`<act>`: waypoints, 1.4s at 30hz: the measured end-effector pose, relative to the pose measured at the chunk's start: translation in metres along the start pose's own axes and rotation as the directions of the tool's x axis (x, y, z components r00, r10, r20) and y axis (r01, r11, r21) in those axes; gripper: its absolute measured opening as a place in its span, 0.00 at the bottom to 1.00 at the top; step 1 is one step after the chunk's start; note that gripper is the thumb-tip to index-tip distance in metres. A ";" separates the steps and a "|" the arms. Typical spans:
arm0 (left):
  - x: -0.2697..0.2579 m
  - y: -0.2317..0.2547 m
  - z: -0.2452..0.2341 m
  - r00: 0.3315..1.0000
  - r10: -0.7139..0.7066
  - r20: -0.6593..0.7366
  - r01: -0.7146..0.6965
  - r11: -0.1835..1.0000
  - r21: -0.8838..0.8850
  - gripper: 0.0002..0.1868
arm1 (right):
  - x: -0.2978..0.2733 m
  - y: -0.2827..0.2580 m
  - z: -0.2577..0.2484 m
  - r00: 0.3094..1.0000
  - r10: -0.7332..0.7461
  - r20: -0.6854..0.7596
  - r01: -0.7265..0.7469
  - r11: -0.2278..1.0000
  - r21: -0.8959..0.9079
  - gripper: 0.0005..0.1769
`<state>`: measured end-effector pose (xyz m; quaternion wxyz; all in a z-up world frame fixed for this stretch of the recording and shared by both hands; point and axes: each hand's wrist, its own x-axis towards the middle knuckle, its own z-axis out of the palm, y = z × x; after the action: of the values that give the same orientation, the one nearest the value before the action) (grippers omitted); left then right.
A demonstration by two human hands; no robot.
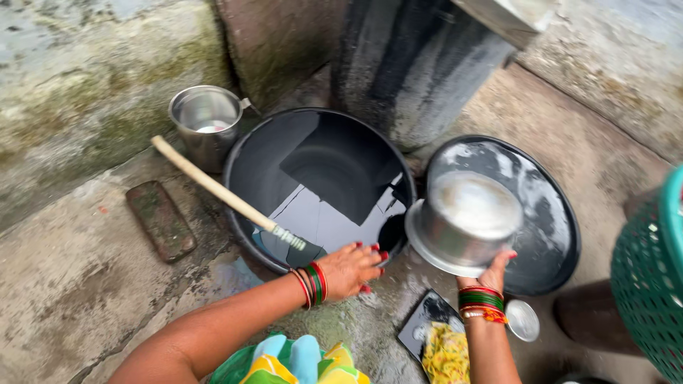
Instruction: The person washes metal pots and bowls with a cloth and soapy water before rinsing them in a basin of clean water.
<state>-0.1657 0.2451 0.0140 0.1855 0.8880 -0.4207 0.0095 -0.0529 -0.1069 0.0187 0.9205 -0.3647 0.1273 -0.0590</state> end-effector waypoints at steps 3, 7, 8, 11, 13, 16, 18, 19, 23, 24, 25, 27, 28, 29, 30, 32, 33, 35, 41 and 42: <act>-0.003 -0.031 -0.015 0.978 -0.206 -0.029 0.205 0.978 -0.026 0.29 | -0.005 0.038 0.052 0.978 0.191 0.078 -0.191 0.982 -0.011 0.46; -0.022 -0.070 -0.033 0.865 -0.488 0.121 0.476 0.872 0.113 0.30 | -0.012 0.089 0.113 0.922 0.367 0.124 -0.348 0.926 -0.148 0.47; -0.028 -0.076 -0.036 0.817 -0.556 0.151 0.548 0.831 0.096 0.30 | -0.013 0.098 0.123 0.919 0.375 0.123 -0.356 0.922 -0.153 0.47; -0.034 -0.092 -0.037 0.730 -0.632 0.260 0.612 0.774 0.163 0.31 | -0.009 0.117 0.139 0.891 0.452 0.043 -0.428 0.867 -0.253 0.45; -0.035 -0.099 -0.028 0.716 -0.647 0.260 0.634 0.760 0.143 0.33 | -0.002 0.126 0.143 0.918 0.394 -0.054 -0.375 0.813 -0.446 0.40; -0.030 -0.111 -0.007 0.692 -0.663 0.287 0.647 0.745 0.160 0.35 | 0.009 0.141 0.145 0.913 0.405 0.057 -0.275 0.712 -0.646 0.31; -0.030 -0.118 0.003 0.675 -0.668 0.313 0.642 0.741 0.196 0.35 | 0.012 0.154 0.152 0.901 0.373 0.222 -0.022 0.548 -0.836 0.27; -0.033 -0.120 0.006 0.645 -0.694 0.320 0.720 0.692 0.051 0.35 | 0.011 0.159 0.157 0.843 0.376 0.383 0.257 0.344 -0.903 0.24; -0.030 -0.114 -0.008 0.617 -0.721 0.315 0.701 0.685 0.196 0.40 | -0.002 0.164 0.189 0.771 0.490 0.406 0.450 0.032 -0.893 0.23; -0.033 -0.110 -0.015 0.614 -0.722 0.317 0.704 0.684 0.195 0.40 | -0.008 0.168 0.195 0.765 0.524 0.374 0.543 -0.212 -0.813 0.25; -0.036 -0.108 -0.022 0.593 -0.744 0.309 0.745 0.652 0.141 0.38 | -0.012 0.173 0.199 0.766 0.548 0.337 0.604 -0.434 -0.668 0.26; -0.038 -0.105 -0.033 0.567 -0.766 0.303 0.783 0.616 0.090 0.37 | -0.013 0.184 0.204 0.731 0.619 0.288 0.652 -0.508 -0.564 0.27; -0.036 -0.105 -0.036 0.549 -0.767 0.331 0.788 0.608 0.101 0.36 | -0.012 0.190 0.203 0.698 0.680 0.225 0.694 -0.566 -0.445 0.27; -0.035 -0.105 -0.037 0.530 -0.767 0.361 0.793 0.599 0.109 0.34 | -0.011 0.196 0.199 0.696 0.682 0.224 0.695 -0.563 -0.447 0.27; -0.034 -0.106 -0.037 0.527 -0.768 0.363 0.794 0.598 0.111 0.34 | -0.009 0.202 0.194 0.685 0.686 0.247 0.719 -0.581 -0.381 0.21; -0.033 -0.108 -0.038 0.511 -0.805 0.302 0.804 0.572 0.162 0.38 | -0.005 0.213 0.184 0.668 0.694 0.269 0.741 -0.593 -0.315 0.19; -0.033 -0.109 -0.041 0.509 -0.805 0.306 0.805 0.571 0.163 0.38 | -0.003 0.216 0.179 0.717 0.667 0.203 0.688 -0.628 -0.363 0.16; -0.031 -0.114 -0.051 0.455 -0.817 0.354 0.822 0.538 0.184 0.43 | 0.002 0.222 0.172 0.760 0.636 0.132 0.627 -0.665 -0.407 0.14; -0.042 -0.113 -0.063 0.459 -0.872 0.169 0.889 0.448 -0.098 0.48 | 0.001 0.225 0.163 0.716 0.670 0.195 0.693 -0.716 -0.084 0.18; -0.040 -0.115 -0.063 0.458 -0.873 0.167 0.889 0.448 -0.098 0.48 | -0.003 0.222 0.163 0.751 0.648 0.129 0.660 -0.743 -0.108 0.17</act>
<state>-0.0968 0.3627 0.0283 0.2191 0.9571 0.0936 -0.1649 -0.0070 0.1623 -0.0189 -0.2303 -0.9114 -0.2735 0.2038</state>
